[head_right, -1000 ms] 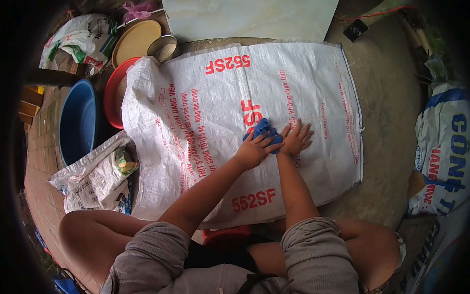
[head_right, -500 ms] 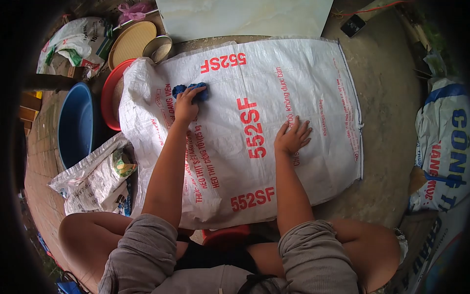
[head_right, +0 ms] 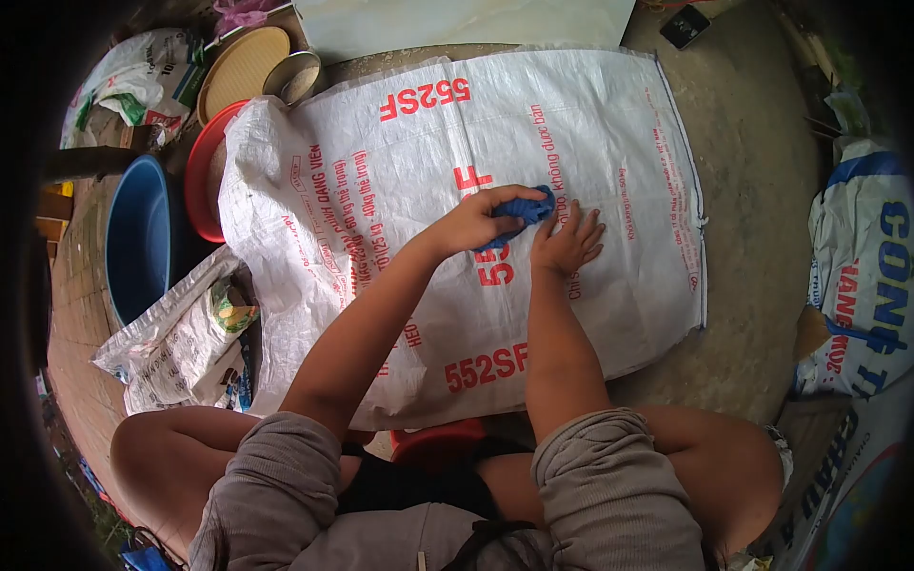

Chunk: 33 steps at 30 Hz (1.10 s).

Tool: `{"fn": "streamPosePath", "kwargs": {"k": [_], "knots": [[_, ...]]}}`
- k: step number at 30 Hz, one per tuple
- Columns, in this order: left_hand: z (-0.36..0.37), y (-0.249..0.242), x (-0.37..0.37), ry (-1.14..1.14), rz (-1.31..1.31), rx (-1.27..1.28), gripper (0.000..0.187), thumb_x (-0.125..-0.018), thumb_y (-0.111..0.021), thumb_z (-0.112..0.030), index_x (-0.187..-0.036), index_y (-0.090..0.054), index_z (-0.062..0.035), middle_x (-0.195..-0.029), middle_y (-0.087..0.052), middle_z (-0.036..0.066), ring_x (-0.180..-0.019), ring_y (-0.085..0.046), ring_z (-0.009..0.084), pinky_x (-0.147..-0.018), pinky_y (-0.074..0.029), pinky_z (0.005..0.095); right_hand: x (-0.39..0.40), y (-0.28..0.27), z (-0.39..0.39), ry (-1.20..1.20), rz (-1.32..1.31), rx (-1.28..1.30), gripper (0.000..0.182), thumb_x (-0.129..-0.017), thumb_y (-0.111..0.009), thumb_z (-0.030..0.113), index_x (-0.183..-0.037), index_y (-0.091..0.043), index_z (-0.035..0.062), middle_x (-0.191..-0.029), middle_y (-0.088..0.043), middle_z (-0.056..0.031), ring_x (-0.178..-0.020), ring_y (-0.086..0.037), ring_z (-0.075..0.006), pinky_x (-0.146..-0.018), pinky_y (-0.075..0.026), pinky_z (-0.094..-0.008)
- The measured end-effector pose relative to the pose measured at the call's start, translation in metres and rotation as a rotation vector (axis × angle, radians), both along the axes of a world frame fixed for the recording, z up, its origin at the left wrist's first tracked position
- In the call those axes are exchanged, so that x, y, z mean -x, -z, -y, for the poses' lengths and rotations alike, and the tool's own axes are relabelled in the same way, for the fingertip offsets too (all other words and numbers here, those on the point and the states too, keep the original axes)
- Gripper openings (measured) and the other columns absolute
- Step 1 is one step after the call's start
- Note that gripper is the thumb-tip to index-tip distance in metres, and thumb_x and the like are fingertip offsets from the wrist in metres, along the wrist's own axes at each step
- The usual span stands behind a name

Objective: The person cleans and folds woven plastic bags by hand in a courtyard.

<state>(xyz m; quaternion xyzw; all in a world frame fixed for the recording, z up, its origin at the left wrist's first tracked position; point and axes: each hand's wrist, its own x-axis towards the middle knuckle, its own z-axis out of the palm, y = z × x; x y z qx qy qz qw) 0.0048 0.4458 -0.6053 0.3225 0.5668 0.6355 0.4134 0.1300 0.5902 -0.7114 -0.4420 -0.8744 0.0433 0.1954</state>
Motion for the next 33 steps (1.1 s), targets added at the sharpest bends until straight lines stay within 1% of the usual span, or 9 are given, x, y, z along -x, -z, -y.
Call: {"fn": "streamPosePath", "kwargs": {"k": [3, 4, 9, 11, 13, 17, 20, 25, 33], "knots": [[-0.019, -0.026, -0.044, 0.284, -0.247, -0.129, 0.045, -0.079, -0.060, -0.001, -0.123, -0.059, -0.0106, -0.123, -0.059, 0.011, -0.115, -0.054, 0.0270, -0.102, -0.040, 0.0357, -0.006, 0.017, -0.006, -0.129, -0.147, -0.199, 0.045, -0.091, -0.052, 0.038, -0.132, -0.049, 0.0188, -0.140, -0.043, -0.0182, -0.134, -0.034, -0.0424, -0.105, -0.027, -0.0599], [-0.025, -0.027, -0.067, 0.209, -0.535, -0.161, 0.042, -0.079, -0.061, -0.004, -0.120, -0.061, -0.0138, -0.118, -0.060, 0.010, -0.113, -0.054, 0.0282, -0.105, -0.036, 0.0397, -0.001, 0.000, 0.001, -0.064, -0.028, -0.142, 0.046, -0.091, -0.052, 0.039, -0.132, -0.049, 0.0180, -0.140, -0.043, -0.0186, -0.133, -0.035, -0.0425, -0.105, -0.028, -0.0597], [-0.024, 0.003, -0.106, -0.087, -0.567, -0.105, 0.038, -0.077, -0.065, -0.011, -0.113, -0.064, -0.0240, -0.115, -0.059, 0.007, -0.110, -0.052, 0.0273, -0.102, -0.038, 0.0435, 0.002, -0.015, 0.004, -0.020, 0.104, -0.038, 0.047, -0.091, -0.051, 0.041, -0.133, -0.050, 0.0186, -0.142, -0.041, -0.0184, -0.133, -0.035, -0.0421, -0.105, -0.027, -0.0598], [-0.001, 0.021, -0.091, 0.009, -0.951, 0.426, 0.041, -0.077, -0.066, -0.015, -0.115, -0.062, -0.0272, -0.123, -0.055, 0.004, -0.113, -0.051, 0.0263, -0.097, -0.043, 0.0421, 0.002, 0.003, -0.002, 0.012, 0.075, -0.065, 0.047, -0.091, -0.050, 0.042, -0.133, -0.049, 0.0207, -0.144, -0.040, -0.0172, -0.135, -0.033, -0.0413, -0.107, -0.026, -0.0596], [0.028, 0.064, -0.076, -0.090, -1.129, 0.293, 0.041, -0.078, -0.066, -0.017, -0.117, -0.061, -0.0286, -0.128, -0.052, 0.002, -0.114, -0.052, 0.0244, -0.092, -0.046, 0.0400, 0.005, 0.005, -0.002, 0.034, 0.068, -0.044, 0.048, -0.090, -0.051, 0.043, -0.133, -0.049, 0.0221, -0.145, -0.038, -0.0160, -0.136, -0.031, -0.0407, -0.107, -0.024, -0.0604], [0.038, 0.047, -0.042, -0.207, -1.075, 0.402, 0.043, -0.073, -0.069, -0.017, -0.114, -0.063, -0.0274, -0.124, -0.055, 0.005, -0.107, -0.054, 0.0262, -0.089, -0.047, 0.0395, 0.003, 0.003, -0.002, 0.042, 0.108, -0.061, 0.047, -0.091, -0.050, 0.043, -0.133, -0.048, 0.0224, -0.146, -0.037, -0.0167, -0.136, -0.029, -0.0419, -0.107, -0.023, -0.0613], [0.027, 0.047, -0.002, -0.703, -0.865, 0.490, 0.039, -0.081, -0.065, -0.013, -0.118, -0.061, -0.0233, -0.113, -0.058, 0.014, -0.101, -0.054, 0.0348, -0.087, -0.047, 0.0412, 0.004, 0.002, 0.000, 0.008, 0.065, -0.057, 0.047, -0.089, -0.051, 0.041, -0.132, -0.049, 0.0202, -0.145, -0.038, -0.0180, -0.135, -0.030, -0.0444, -0.105, -0.024, -0.0625], [0.045, 0.044, 0.059, -1.046, -0.890, 0.604, 0.042, -0.079, -0.062, -0.009, -0.118, -0.060, -0.0253, -0.117, -0.057, 0.014, -0.102, -0.053, 0.0362, -0.086, -0.046, 0.0438, 0.004, 0.000, 0.001, 0.012, 0.080, -0.055, 0.048, -0.091, -0.050, 0.041, -0.134, -0.047, 0.0205, -0.146, -0.036, -0.0181, -0.136, -0.029, -0.0437, -0.106, -0.023, -0.0622], [0.089, 0.074, 0.057, -0.852, -1.016, 1.037, 0.055, -0.074, -0.060, -0.007, -0.123, -0.057, -0.0329, -0.137, -0.048, 0.007, -0.120, -0.045, 0.0326, -0.094, -0.040, 0.0476, 0.006, 0.001, 0.000, 0.028, 0.098, -0.035, 0.050, -0.090, -0.051, 0.042, -0.134, -0.048, 0.0209, -0.147, -0.035, -0.0184, -0.137, -0.027, -0.0434, -0.107, -0.021, -0.0620]]}}
